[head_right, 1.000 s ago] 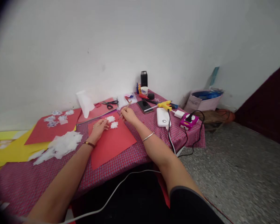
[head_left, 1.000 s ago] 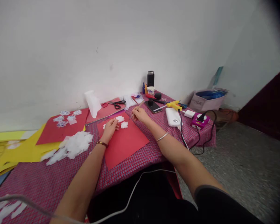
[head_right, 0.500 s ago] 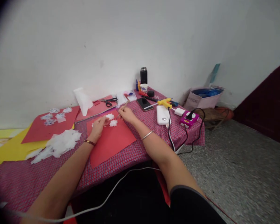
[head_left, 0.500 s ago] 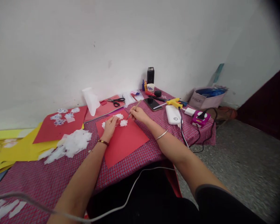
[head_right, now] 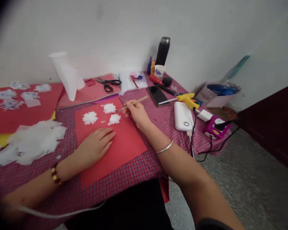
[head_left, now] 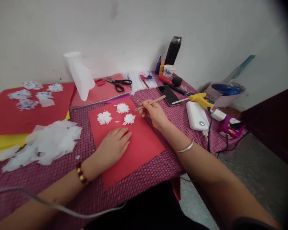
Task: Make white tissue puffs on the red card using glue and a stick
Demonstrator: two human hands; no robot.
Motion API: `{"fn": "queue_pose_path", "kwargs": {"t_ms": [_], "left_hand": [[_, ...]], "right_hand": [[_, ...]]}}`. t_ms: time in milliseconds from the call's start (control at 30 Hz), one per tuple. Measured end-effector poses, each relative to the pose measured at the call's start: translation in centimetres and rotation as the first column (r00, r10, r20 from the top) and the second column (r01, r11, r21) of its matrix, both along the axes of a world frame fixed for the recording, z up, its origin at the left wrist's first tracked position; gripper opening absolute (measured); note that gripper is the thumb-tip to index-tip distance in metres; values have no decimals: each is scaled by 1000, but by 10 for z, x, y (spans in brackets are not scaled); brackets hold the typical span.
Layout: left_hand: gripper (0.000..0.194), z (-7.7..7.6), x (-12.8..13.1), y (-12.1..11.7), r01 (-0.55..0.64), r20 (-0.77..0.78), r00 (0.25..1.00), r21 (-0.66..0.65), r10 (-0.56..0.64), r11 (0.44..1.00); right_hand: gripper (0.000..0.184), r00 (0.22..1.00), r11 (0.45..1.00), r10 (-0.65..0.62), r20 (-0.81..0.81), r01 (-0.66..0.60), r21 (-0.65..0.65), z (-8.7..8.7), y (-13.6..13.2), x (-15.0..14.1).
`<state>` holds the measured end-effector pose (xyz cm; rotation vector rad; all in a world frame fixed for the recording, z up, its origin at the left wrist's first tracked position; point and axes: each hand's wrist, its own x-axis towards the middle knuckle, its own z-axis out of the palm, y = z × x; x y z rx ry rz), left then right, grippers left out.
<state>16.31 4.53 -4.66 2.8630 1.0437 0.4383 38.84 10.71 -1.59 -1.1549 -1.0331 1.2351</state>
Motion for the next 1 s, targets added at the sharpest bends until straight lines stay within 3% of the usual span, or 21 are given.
{"fn": "queue_pose_path", "kwargs": {"t_ms": [100,233,467,633,767,1000], "left_hand": [[41,-6,-6,-9,57,63,996,17,-58,998],[42,-11,-12,-12,88,149,985,-23,-84,996],[68,-1,-15,-6,130,220,970,-106,-105,986],[76,2,-18,-2,-50,169,983,-127,72,991],[69,1,-10,4,-70,160,984,-90,84,994],[38,7,3,12,-64,129,989,-86,75,994]], "right_hand": [[18,998,1000,-9,-61,8,-7,2,-2,3],[16,1000,997,0,31,-2,81,1,-4,6],[24,983,998,-63,172,60,27,-3,-5,13],[24,987,997,-57,150,63,-41,-10,-2,19],[24,991,997,-39,129,48,-67,-10,-4,19],[26,997,997,-28,76,33,-66,-7,-5,18]]}}
